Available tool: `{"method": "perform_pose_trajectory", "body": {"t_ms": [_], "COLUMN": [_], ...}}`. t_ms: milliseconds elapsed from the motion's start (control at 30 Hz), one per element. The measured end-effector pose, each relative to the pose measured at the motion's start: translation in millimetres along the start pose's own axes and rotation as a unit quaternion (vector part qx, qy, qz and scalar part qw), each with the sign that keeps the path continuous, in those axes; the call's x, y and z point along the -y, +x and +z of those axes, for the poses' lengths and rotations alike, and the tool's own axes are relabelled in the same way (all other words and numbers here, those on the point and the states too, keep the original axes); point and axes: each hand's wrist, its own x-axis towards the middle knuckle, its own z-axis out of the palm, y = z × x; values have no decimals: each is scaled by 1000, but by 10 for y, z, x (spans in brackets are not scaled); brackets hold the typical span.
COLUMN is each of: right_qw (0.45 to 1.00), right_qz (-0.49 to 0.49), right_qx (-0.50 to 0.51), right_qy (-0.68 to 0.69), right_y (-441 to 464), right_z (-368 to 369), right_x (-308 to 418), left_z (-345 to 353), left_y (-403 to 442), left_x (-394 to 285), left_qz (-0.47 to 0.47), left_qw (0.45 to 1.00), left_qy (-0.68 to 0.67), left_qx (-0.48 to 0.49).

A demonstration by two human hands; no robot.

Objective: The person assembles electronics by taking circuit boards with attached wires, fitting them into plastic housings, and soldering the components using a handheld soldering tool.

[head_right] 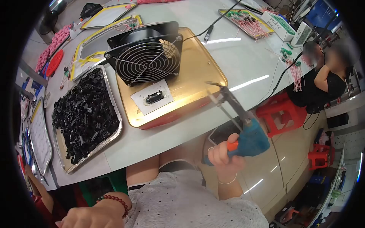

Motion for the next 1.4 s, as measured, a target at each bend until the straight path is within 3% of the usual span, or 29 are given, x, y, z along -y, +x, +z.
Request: {"method": "perform_pose_trajectory", "body": {"t_ms": [100,167,233,300,400,533,667,1033,1133,1233,1300,1367,1400], "right_qw": [994,988,981,978,976,974,964,932,927,933,936,953,965], "right_qz": [39,56,76,86,89,96,103,110,110,97,60,54,68], "right_qx": [18,31,36,38,29,22,5,-31,-32,-46,-106,-114,-103], "right_qy": [104,141,173,184,195,205,247,344,356,345,332,276,229], "right_y": [59,80,79,66,60,28,-4,-67,-57,-54,-80,-98,-107], "right_z": [19,22,37,60,133,151,158,116,114,151,246,248,209], "right_x": [-4,1,-43,-39,-63,-57,-44,-109,-127,-114,-102,-59,-10], "left_z": [40,-52,48,99,36,-87,-341,-338,-361,-373,-375,-246,-203], "left_y": [-64,8,77,83,26,-157,-187,-293,-348,-333,-265,-177,-162], "left_x": [-80,113,295,262,114,190,231,376,366,545,676,537,528], "left_qz": [-70,-1,50,39,7,72,126,96,70,125,176,196,209], "left_qw": [997,995,987,981,980,980,978,990,992,988,980,968,966], "left_qy": [18,92,153,182,197,180,166,103,106,81,86,91,93], "left_qx": [-1,27,-25,-60,-37,-48,22,-26,-21,-36,-39,-124,-117]}}
